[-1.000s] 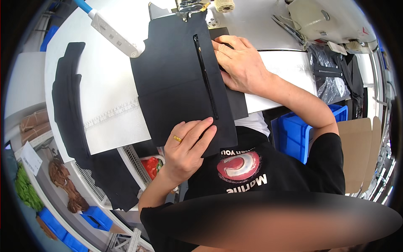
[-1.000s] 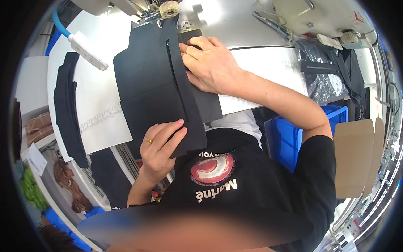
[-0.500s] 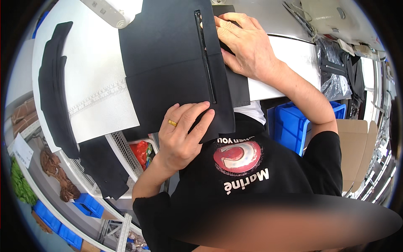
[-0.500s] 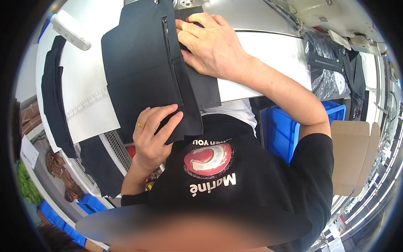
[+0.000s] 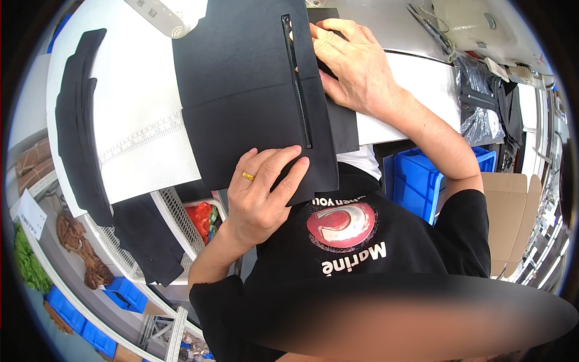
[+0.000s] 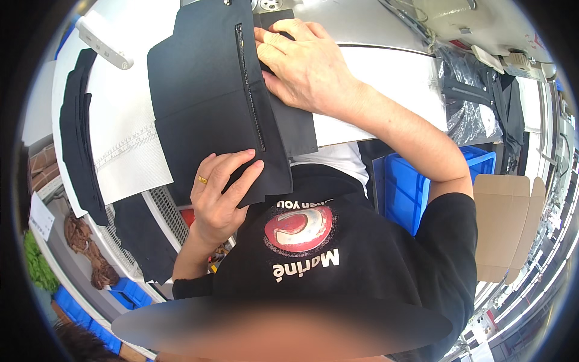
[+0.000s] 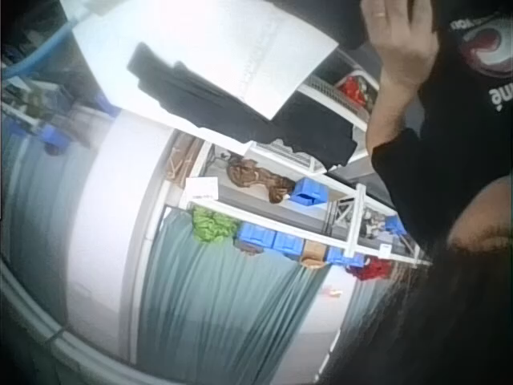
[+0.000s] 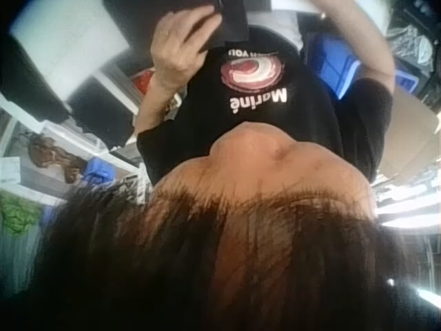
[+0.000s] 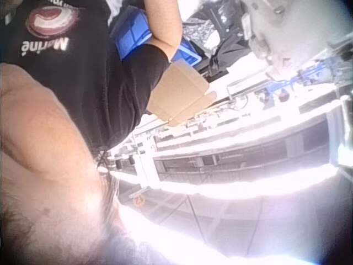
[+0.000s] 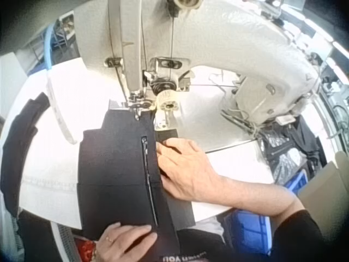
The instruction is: The recorder is sewing a zipper onto a piece of black leather using an industrial sewing machine.
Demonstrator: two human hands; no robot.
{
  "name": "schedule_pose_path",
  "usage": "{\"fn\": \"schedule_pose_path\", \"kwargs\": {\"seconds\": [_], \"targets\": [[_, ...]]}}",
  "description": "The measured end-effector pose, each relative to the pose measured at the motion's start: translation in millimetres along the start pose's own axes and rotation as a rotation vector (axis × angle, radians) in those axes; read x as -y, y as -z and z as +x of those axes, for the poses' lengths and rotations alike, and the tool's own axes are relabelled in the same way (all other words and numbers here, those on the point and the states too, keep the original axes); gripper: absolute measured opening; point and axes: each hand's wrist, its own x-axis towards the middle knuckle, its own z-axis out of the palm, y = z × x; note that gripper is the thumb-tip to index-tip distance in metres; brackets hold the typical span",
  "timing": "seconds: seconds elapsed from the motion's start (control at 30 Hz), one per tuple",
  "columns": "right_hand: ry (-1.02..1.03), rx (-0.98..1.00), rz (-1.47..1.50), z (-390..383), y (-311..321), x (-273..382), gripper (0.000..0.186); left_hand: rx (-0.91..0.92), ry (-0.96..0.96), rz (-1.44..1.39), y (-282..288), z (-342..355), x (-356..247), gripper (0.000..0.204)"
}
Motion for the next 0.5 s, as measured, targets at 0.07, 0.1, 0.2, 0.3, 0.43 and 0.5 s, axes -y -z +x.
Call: {"fn": "schedule_pose_path", "kwargs": {"seconds": [0.07, 0.1, 0.2, 0.3, 0.43, 0.5], "targets": [[0.0, -0.003, 0.0, 0, 0, 0, 0.036, 0.005, 0.004, -0.002, 1, 0, 0, 0.043], [0.0, -0.006, -0.001, 0, 0, 0, 0.036, 0.01, 0.008, -0.004, 1, 0, 0, 0.044], [0.0, -0.01, 0.005, 1, 1, 2, 0.035, 0.019, 0.012, -0.005, 2, -1, -1, 0.047], [-0.002, -0.005, 0.011, 0, 1, 1, 0.035, 0.069, 0.068, -0.046, 8, 3, -6, 0.048], [0.003, 0.009, -0.003, -1, 1, 1, 0.035, 0.097, 0.063, -0.035, 11, 2, -6, 0.054], [-0.007, 0.008, 0.008, 0, 2, 3, 0.034, 0.115, 0.064, -0.045, 12, 2, -6, 0.057]]}}
